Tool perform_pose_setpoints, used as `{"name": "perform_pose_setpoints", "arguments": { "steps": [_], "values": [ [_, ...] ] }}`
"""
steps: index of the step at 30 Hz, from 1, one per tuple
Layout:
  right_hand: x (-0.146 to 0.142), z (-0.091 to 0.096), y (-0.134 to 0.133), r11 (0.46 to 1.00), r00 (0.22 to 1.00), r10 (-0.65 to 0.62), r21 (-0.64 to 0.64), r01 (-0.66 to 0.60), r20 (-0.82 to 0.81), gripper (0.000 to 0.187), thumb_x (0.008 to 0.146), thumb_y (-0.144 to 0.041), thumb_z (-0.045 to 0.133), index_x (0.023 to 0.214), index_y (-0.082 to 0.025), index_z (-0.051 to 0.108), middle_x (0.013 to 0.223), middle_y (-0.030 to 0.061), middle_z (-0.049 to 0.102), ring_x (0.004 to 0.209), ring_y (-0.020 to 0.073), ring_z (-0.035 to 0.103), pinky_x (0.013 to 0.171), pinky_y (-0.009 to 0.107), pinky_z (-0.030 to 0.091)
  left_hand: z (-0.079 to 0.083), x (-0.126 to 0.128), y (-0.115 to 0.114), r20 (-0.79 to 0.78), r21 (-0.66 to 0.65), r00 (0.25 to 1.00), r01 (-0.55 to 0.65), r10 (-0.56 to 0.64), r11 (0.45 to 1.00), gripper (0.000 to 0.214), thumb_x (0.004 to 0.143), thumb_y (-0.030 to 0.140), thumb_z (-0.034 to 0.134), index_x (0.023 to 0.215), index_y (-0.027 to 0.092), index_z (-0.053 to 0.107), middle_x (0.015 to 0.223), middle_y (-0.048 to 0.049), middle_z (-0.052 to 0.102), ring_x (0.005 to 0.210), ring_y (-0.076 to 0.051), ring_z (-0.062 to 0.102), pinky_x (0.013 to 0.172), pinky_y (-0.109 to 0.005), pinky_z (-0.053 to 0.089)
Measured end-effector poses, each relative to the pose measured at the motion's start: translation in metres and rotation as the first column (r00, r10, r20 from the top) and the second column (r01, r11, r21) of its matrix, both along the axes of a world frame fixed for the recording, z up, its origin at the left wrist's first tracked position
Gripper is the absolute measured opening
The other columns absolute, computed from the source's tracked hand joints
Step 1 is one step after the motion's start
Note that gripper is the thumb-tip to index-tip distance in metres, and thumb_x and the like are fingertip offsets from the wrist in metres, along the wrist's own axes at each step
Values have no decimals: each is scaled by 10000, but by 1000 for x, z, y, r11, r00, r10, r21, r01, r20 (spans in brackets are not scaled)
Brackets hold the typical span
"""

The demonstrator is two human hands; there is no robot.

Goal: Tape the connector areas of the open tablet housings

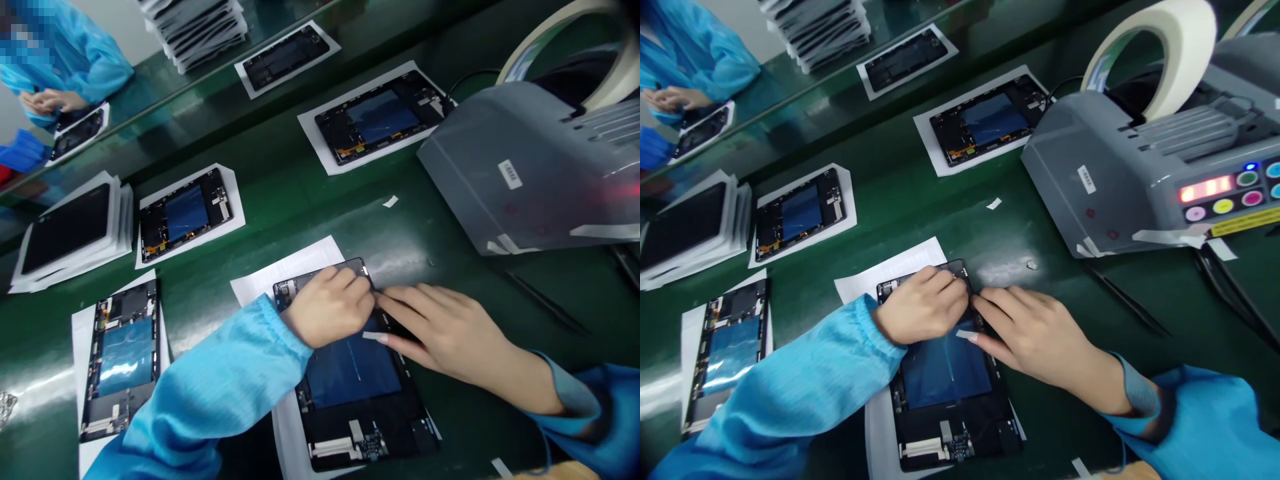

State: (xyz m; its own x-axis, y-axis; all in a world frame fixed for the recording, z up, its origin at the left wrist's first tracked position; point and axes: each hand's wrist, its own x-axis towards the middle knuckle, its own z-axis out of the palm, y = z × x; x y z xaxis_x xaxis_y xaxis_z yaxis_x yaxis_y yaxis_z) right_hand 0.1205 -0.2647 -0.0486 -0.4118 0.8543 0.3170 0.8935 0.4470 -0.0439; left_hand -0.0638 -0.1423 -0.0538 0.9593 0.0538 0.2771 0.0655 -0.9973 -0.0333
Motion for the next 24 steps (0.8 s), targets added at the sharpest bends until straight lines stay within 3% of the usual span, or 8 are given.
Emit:
{"name": "perform_pose_setpoints", "arguments": {
  "steps": [4, 8, 10, 18, 24],
  "values": [
    [-7, -2, 3, 999, 998, 3, -47, 0, 55, 399, 961, -410, 495, 1202, -117, 620, 1049, 103, 651, 848, 212, 551, 733, 349, 391, -8, -18, -10, -12, -278, 969, -242, 248, 930, 218, 964, 200, 470, 850, 148, 648, 824, -50, 621, 771, -192, 576, 713, -328, 490],
    [-8, -2, 5, 999, 998, 16, -48, -14, 55, 389, 964, -391, 486, 1207, -121, 624, 1037, 97, 644, 854, 218, 531, 740, 351, 367, -4, -21, -17, 45, -453, 922, -324, 385, 830, 191, 931, 245, 516, 870, 131, 657, 878, -77, 651, 805, -205, 621, 743, -337, 550],
    [-7, -2, 5, 999, 998, 24, -42, -22, 57, 387, 958, -384, 496, 1206, -116, 624, 1041, 105, 644, 854, 216, 531, 740, 349, 362, 0, -18, -18, 39, -459, 906, -359, 422, 813, 186, 917, 276, 551, 872, 131, 658, 880, -82, 655, 801, -208, 636, 725, -339, 563],
    [-6, -3, 5, 999, 996, 47, -23, -46, 81, 389, 954, -383, 502, 1187, -102, 637, 1052, 114, 656, 861, 216, 555, 728, 357, 390, 3, -2, -19, -50, -325, 882, -458, 468, 828, 131, 894, 210, 574, 822, 131, 649, 797, -63, 623, 731, -237, 621, 653, -366, 557],
    [-6, -5, 3, 999, 996, 33, -41, -29, 78, 408, 962, -394, 484, 1214, -105, 622, 1040, 116, 657, 874, 222, 555, 754, 357, 387, -4, -3, -19, -83, -389, 864, -486, 496, 783, 94, 879, 175, 557, 824, 156, 631, 820, -44, 618, 760, -215, 613, 705, -343, 548]
  ]
}}
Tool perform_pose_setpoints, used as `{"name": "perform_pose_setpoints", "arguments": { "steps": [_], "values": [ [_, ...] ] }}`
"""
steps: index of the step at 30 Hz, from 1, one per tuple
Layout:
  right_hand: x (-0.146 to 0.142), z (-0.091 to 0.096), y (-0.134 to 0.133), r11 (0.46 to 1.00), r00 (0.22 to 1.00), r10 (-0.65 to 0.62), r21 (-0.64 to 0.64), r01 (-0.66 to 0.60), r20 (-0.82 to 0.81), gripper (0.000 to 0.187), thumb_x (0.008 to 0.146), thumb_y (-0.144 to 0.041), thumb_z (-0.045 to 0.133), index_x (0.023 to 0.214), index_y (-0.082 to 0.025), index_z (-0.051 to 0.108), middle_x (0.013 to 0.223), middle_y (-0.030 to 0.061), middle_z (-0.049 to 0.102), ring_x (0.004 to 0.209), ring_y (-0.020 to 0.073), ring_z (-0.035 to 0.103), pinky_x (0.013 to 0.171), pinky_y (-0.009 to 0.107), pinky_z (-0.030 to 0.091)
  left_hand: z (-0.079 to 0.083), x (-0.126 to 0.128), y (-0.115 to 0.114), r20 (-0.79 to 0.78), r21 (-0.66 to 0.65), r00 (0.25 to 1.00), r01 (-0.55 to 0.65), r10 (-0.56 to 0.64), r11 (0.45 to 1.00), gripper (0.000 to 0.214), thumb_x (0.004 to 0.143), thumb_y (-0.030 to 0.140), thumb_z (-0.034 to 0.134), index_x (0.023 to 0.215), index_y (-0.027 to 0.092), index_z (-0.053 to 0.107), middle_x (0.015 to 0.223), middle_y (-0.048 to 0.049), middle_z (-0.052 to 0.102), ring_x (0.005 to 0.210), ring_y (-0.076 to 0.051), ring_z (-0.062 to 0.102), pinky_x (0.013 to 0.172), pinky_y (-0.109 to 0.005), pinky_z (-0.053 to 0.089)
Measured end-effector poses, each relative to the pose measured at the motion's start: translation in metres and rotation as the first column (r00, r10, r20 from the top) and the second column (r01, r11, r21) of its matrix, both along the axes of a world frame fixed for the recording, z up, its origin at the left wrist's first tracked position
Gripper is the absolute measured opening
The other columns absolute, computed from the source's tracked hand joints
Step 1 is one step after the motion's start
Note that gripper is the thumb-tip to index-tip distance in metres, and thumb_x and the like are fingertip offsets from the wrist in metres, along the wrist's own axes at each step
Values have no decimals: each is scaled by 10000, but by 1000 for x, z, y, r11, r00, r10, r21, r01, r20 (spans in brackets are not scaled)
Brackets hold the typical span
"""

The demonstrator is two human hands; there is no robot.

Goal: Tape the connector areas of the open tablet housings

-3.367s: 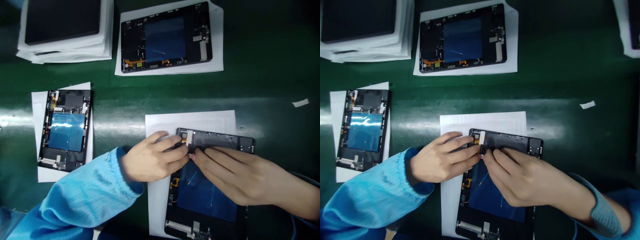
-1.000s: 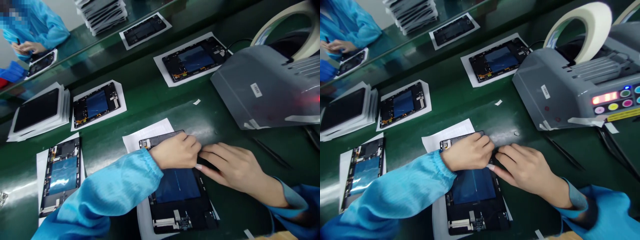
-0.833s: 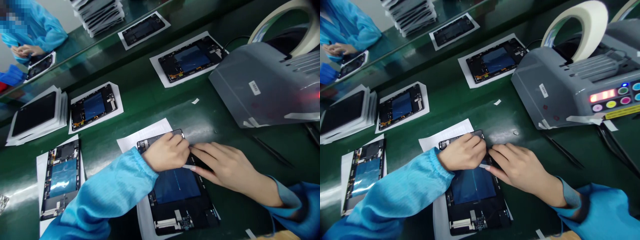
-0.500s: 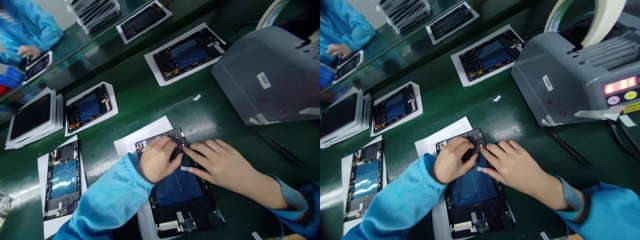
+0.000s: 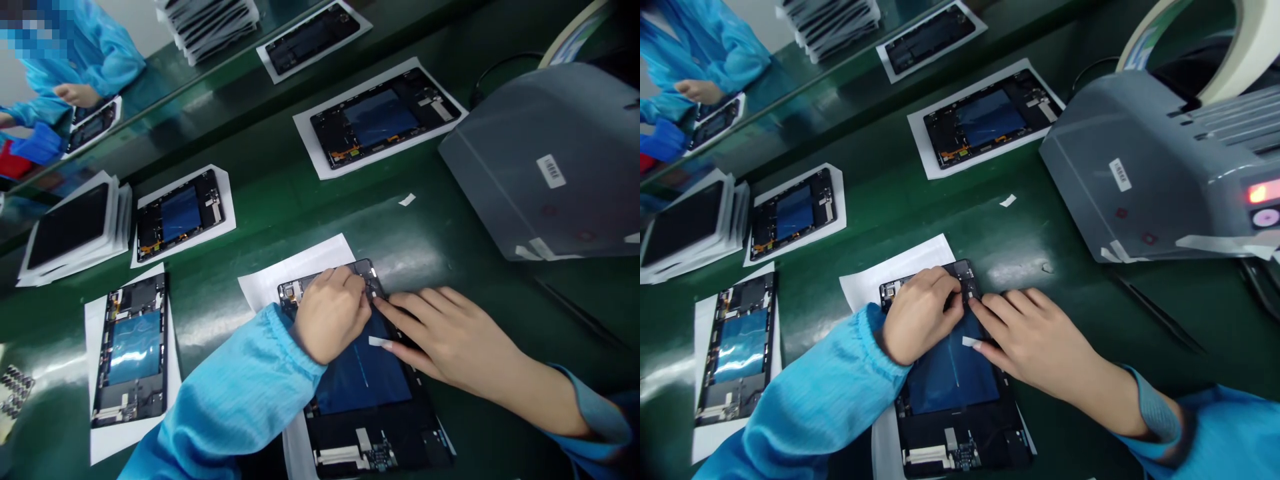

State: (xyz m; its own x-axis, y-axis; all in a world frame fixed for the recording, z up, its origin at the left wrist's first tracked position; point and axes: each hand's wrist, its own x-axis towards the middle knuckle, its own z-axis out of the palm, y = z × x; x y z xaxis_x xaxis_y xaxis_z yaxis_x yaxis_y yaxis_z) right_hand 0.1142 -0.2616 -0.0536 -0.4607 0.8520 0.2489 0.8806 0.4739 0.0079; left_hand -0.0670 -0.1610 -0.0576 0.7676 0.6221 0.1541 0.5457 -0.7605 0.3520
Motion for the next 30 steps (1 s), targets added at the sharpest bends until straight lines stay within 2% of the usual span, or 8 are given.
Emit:
{"name": "perform_pose_setpoints", "arguments": {
  "steps": [4, 7, 10, 13, 17, 21, 25, 30],
  "values": [
    [-1, 2, 1, 1000, 1000, 2, -3, -2, -20, 394, 972, -382, 470, 1204, -100, 620, 1025, 106, 655, 864, 219, 559, 755, 354, 393, -4, -3, 2, 53, 78, 994, 92, -97, 993, 98, 904, 140, 541, 866, 142, 631, 840, -49, 616, 784, -204, 600, 723, -333, 546],
    [0, 4, 2, 1000, 998, 7, -5, -8, -65, 361, 977, -366, 466, 1167, -104, 625, 1011, 98, 655, 861, 207, 575, 747, 346, 418, -4, -4, 5, 36, 187, 975, 211, -221, 960, 124, 926, 116, 529, 892, 120, 649, 833, -58, 622, 768, -204, 589, 699, -328, 545],
    [4, 4, 3, 999, 990, -12, -36, 7, -139, 363, 974, -377, 487, 1186, -108, 608, 1038, 101, 647, 891, 203, 596, 760, 347, 455, -4, -5, 7, 39, 268, 956, 272, -292, 924, 169, 950, 111, 495, 916, 102, 660, 826, -64, 632, 726, -198, 579, 650, -317, 539],
    [7, 1, 8, 997, 982, -32, -78, 18, -185, 394, 967, -393, 505, 1228, -108, 584, 1076, 106, 632, 943, 209, 602, 786, 346, 487, -8, -6, 7, 67, 260, 953, 268, -294, 928, 205, 965, 99, 455, 964, 80, 659, 848, -81, 648, 754, -201, 595, 688, -329, 555],
    [10, -1, 17, 993, 973, -42, -113, 16, -228, 408, 970, -399, 493, 1233, -98, 574, 1061, 105, 615, 918, 198, 600, 730, 322, 504, -13, -9, 5, 105, 194, 955, 252, -276, 948, 234, 987, 111, 414, 1023, 83, 644, 901, -93, 659, 833, -198, 616, 766, -345, 567],
    [9, 0, 22, 988, 978, -30, -154, -2, -204, 427, 977, -415, 475, 1270, -116, 564, 1073, 99, 597, 904, 196, 587, 712, 326, 501, -6, -12, 5, 85, 227, 951, 272, -297, 935, 229, 983, 99, 418, 1005, 70, 644, 879, -92, 665, 787, -197, 610, 720, -341, 568],
    [6, 3, 23, 991, 988, -24, -131, 4, -155, 415, 988, -398, 437, 1245, -109, 586, 1049, 94, 601, 873, 198, 574, 702, 341, 492, 4, -17, 5, 53, 261, 936, 324, -348, 909, 234, 981, 91, 417, 1034, 39, 639, 900, -101, 677, 789, -203, 613, 683, -335, 557],
    [5, 6, 23, 994, 989, 2, -104, -18, -145, 395, 985, -392, 448, 1226, -118, 600, 1049, 87, 617, 855, 185, 558, 699, 326, 478, -1, -27, 5, 49, 278, 937, 319, -345, 906, 228, 987, 116, 458, 1127, 70, 631, 967, -86, 693, 918, -208, 611, 771, -341, 537]
  ]
}}
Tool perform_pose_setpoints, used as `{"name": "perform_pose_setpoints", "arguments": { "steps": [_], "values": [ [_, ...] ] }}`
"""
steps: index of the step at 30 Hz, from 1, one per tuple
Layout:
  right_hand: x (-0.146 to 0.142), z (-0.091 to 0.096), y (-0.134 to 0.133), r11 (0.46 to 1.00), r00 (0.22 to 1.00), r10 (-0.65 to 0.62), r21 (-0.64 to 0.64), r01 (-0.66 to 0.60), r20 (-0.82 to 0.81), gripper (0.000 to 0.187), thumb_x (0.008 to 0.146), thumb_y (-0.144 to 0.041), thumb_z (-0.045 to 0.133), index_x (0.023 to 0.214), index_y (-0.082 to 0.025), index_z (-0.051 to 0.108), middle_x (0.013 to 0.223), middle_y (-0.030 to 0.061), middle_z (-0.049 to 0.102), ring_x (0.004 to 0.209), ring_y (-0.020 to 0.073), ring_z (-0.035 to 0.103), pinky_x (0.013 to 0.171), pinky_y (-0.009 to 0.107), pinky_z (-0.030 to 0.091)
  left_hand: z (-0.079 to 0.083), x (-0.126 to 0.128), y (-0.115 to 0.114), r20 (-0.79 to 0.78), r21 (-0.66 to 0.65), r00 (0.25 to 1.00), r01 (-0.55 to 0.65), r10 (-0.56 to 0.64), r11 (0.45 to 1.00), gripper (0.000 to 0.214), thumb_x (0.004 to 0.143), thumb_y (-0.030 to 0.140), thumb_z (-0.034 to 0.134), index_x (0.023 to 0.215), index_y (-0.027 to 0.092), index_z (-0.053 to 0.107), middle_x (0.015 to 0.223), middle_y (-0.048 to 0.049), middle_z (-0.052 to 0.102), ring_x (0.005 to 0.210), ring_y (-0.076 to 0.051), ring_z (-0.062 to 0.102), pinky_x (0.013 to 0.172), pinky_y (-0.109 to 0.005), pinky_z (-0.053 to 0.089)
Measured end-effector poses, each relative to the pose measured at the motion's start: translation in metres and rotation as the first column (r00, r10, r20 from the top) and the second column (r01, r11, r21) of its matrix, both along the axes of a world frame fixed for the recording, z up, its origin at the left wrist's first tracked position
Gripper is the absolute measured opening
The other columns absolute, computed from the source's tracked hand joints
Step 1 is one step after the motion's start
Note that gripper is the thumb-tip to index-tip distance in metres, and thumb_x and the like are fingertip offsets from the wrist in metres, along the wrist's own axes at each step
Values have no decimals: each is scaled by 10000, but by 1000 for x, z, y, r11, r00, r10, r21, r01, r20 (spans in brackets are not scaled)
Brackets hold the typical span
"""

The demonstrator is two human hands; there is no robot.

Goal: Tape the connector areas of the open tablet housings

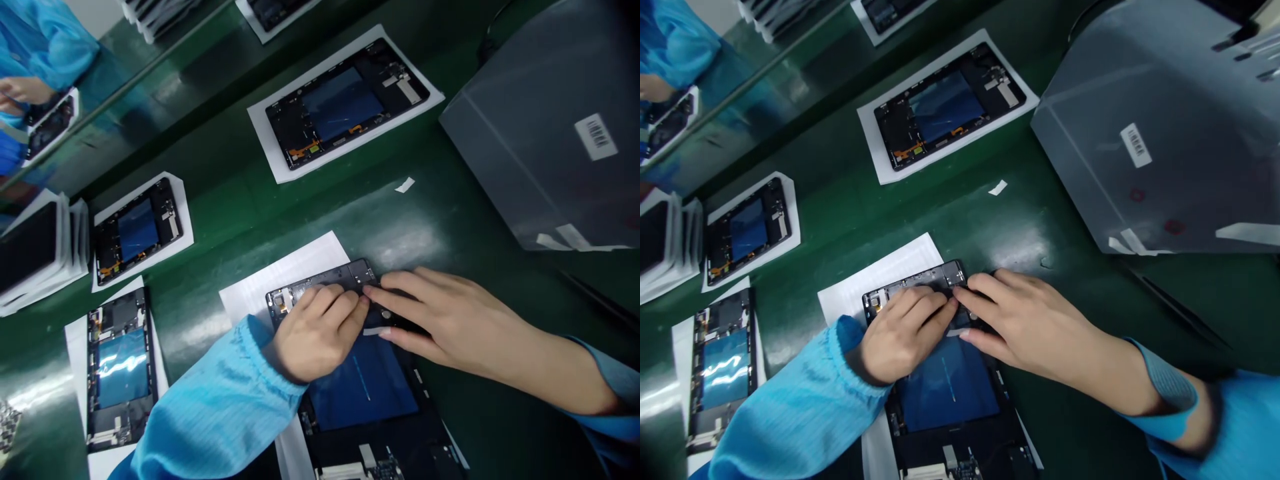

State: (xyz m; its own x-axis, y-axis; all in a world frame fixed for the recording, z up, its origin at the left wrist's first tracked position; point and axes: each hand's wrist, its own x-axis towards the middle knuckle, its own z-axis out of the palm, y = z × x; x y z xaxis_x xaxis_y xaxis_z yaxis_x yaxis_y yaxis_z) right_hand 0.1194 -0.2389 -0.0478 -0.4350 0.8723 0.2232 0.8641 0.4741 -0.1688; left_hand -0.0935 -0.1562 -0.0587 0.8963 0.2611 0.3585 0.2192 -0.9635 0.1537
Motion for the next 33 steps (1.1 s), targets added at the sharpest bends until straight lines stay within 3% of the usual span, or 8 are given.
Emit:
{"name": "perform_pose_setpoints", "arguments": {
  "steps": [6, 11, 17, 22, 30, 33],
  "values": [
    [0, 1, 0, 995, 987, 45, 86, -59, 156, 395, 1003, -380, 419, 1216, -104, 606, 1050, 75, 649, 844, 184, 547, 656, 313, 439, -2, -2, -4, 54, 39, 998, -21, 19, 999, 204, 955, 103, 516, 1099, 42, 646, 984, -90, 707, 941, -230, 612, 816, -360, 527],
    [3, 4, 4, 987, 995, 75, 135, -84, 73, 311, 986, -334, 470, 1121, -102, 625, 985, 69, 655, 818, 168, 568, 666, 292, 444, -2, 0, -6, 62, 49, 996, -66, 63, 997, 229, 985, 117, 461, 1097, 78, 657, 1002, -83, 704, 968, -200, 610, 840, -343, 506],
    [12, 0, 3, 997, 999, 36, 72, -36, 9, 324, 968, -316, 501, 1189, -99, 595, 1032, 88, 618, 858, 161, 601, 707, 274, 476, -10, 1, -4, 27, -69, 999, -33, 35, 997, 233, 988, 167, 490, 1154, 119, 647, 1109, -79, 685, 1035, -221, 592, 846, -366, 503],
    [14, -2, 0, 999, 1000, 17, 49, -18, 12, 324, 940, -311, 556, 1179, -98, 605, 1055, 95, 606, 879, 172, 605, 720, 290, 489, -6, 5, 0, 84, -155, 993, -68, 82, 986, 167, 964, 159, 541, 1016, 88, 684, 944, -78, 688, 920, -212, 614, 811, -340, 550],
    [11, -3, -4, 999, 999, 23, 30, -25, 48, 367, 949, -370, 541, 1215, -122, 593, 1002, 71, 625, 817, 171, 589, 645, 300, 447, 6, 11, 6, 1, 68, 1000, 3, -3, 998, 178, 940, 75, 508, 907, 66, 683, 843, -98, 675, 804, -222, 633, 715, -357, 570],
    [9, -3, -4, 1000, 999, 13, 22, -14, 46, 379, 964, -389, 509, 1214, -116, 587, 1015, 78, 632, 839, 179, 596, 669, 309, 458, 11, 10, 9, -66, 74, 997, 49, -44, 996, 189, 950, 83, 493, 915, 74, 678, 862, -101, 678, 823, -216, 638, 717, -341, 572]
  ]
}}
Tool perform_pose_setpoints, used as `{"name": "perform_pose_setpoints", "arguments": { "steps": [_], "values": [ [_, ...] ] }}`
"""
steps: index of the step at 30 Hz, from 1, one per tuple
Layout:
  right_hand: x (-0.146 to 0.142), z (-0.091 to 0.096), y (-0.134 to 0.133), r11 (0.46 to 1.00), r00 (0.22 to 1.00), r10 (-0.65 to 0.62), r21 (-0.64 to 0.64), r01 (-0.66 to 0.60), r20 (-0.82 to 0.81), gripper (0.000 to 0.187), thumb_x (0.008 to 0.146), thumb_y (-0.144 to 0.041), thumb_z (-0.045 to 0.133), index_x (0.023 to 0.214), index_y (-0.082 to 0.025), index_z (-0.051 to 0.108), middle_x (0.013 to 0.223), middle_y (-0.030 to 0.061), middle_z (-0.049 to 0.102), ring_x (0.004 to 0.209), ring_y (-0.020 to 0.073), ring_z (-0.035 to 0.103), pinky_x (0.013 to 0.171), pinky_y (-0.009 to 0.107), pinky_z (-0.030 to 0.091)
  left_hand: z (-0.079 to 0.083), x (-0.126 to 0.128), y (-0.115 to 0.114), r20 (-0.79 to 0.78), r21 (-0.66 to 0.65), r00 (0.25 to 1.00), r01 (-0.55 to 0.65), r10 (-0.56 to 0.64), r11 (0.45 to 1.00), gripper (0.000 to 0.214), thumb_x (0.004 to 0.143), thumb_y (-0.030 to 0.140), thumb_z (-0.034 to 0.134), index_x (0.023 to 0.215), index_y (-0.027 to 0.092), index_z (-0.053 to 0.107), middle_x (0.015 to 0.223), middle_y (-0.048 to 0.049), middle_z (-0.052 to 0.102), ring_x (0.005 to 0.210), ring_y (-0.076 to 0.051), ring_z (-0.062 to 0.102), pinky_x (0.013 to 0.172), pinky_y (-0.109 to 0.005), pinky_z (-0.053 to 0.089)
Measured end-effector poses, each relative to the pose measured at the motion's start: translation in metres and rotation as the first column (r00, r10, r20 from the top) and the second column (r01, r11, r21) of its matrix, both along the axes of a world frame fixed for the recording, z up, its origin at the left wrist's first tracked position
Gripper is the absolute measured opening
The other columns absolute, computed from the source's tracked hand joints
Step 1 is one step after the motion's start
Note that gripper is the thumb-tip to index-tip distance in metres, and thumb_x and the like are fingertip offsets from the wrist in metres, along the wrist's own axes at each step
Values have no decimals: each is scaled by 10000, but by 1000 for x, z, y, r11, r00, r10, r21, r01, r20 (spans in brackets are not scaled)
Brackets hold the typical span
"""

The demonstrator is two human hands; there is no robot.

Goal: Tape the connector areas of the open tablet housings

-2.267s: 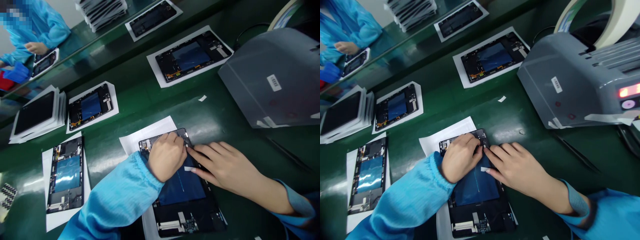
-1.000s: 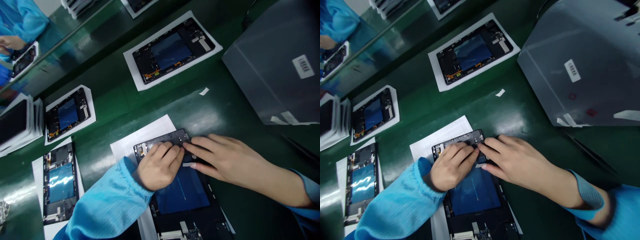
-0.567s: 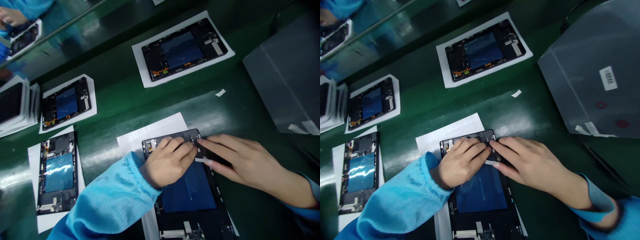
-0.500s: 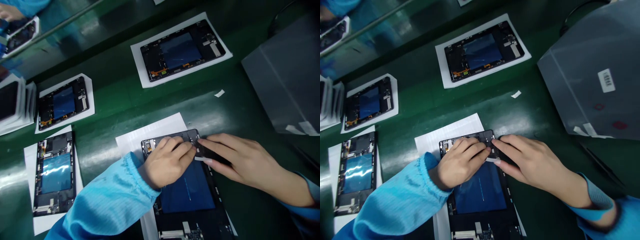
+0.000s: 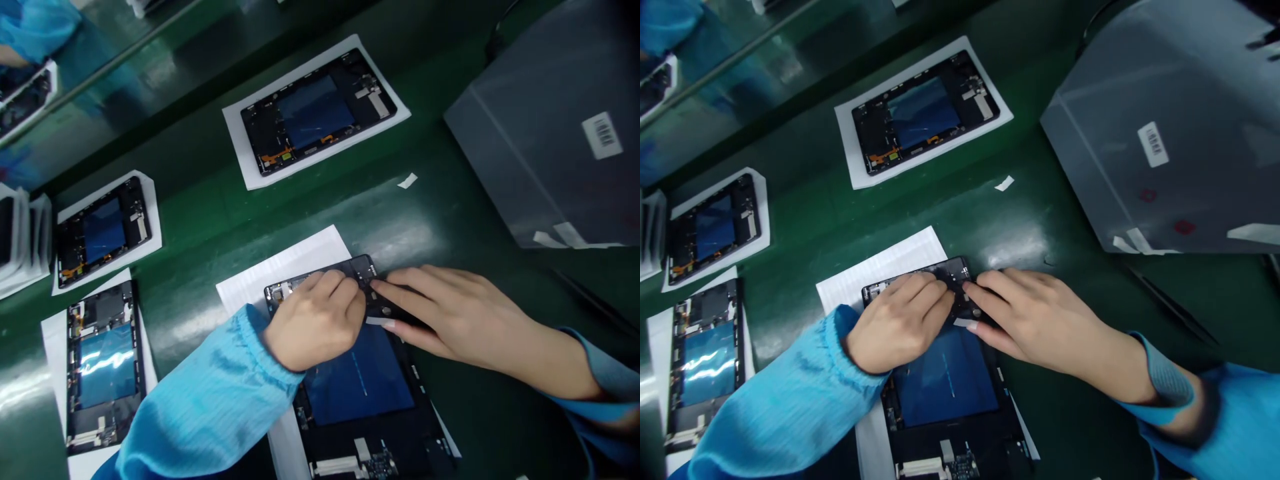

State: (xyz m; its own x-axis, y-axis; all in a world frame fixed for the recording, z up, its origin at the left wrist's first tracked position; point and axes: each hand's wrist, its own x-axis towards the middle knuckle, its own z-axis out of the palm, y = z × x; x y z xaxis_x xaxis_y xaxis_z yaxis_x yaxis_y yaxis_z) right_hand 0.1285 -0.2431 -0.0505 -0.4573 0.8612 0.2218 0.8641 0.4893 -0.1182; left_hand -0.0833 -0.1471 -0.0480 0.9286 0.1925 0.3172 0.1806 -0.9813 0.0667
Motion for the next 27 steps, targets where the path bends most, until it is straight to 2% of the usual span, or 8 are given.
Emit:
{"name": "perform_pose_setpoints", "arguments": {
  "steps": [2, 5, 9, 14, 18, 23, 27],
  "values": [
    [-1, 1, 1, 1000, 1000, -1, -10, 1, 6, 389, 974, -399, 480, 1211, -108, 584, 1013, 84, 632, 835, 182, 593, 678, 317, 469, 4, 1, 3, -36, -15, 999, 15, -16, 1000, 183, 945, 82, 498, 911, 77, 678, 851, -97, 676, 803, -209, 639, 702, -324, 572],
    [-2, 2, 2, 1000, 1000, -3, -21, 3, 2, 403, 978, -411, 462, 1212, -106, 582, 1027, 97, 628, 845, 192, 594, 684, 330, 484, 9, 5, 5, -69, 45, 996, 52, -49, 998, 181, 921, 54, 503, 860, 62, 673, 785, -96, 659, 713, -209, 630, 641, -332, 565],
    [-3, 1, 3, 1000, 1000, -10, -16, 10, -23, 380, 975, -398, 469, 1189, -109, 591, 1000, 98, 620, 823, 188, 593, 679, 323, 486, 6, 5, 7, -64, 104, 995, 84, -78, 991, 168, 917, 49, 508, 857, 63, 665, 793, -97, 668, 686, -204, 631, 629, -340, 569],
    [-4, 1, 4, 999, 997, -20, -44, 17, -68, 371, 971, -408, 485, 1173, -117, 597, 1019, 100, 610, 850, 190, 603, 687, 321, 494, -11, 0, 7, 130, -73, 990, 55, -45, 996, 103, 930, 103, 569, 967, 62, 656, 913, -104, 689, 823, -193, 655, 760, -324, 593],
    [-5, 2, 6, 999, 996, -32, -30, 30, -81, 371, 965, -396, 489, 1179, -111, 595, 1006, 94, 610, 832, 191, 609, 654, 322, 495, -16, 1, 5, 170, -139, 985, 56, -32, 989, 99, 926, 92, 579, 995, 64, 645, 913, -100, 686, 853, -196, 655, 772, -328, 596],
    [-6, 3, 7, 999, 997, -30, -36, 28, -71, 355, 968, -382, 476, 1163, -120, 615, 995, 97, 610, 833, 185, 601, 664, 318, 484, -7, 3, 6, 95, -39, 992, 84, -80, 996, 152, 957, 81, 500, 1018, 56, 637, 910, -110, 697, 832, -202, 661, 745, -345, 601],
    [-8, 4, 6, 999, 999, -37, -37, 36, -21, 362, 977, -394, 451, 1170, -142, 624, 987, 83, 610, 804, 175, 569, 660, 315, 457, -4, 0, 6, 82, 2, 993, 80, -79, 997, 161, 950, 72, 502, 1015, 46, 647, 919, -116, 709, 819, -210, 666, 737, -345, 600]
  ]
}}
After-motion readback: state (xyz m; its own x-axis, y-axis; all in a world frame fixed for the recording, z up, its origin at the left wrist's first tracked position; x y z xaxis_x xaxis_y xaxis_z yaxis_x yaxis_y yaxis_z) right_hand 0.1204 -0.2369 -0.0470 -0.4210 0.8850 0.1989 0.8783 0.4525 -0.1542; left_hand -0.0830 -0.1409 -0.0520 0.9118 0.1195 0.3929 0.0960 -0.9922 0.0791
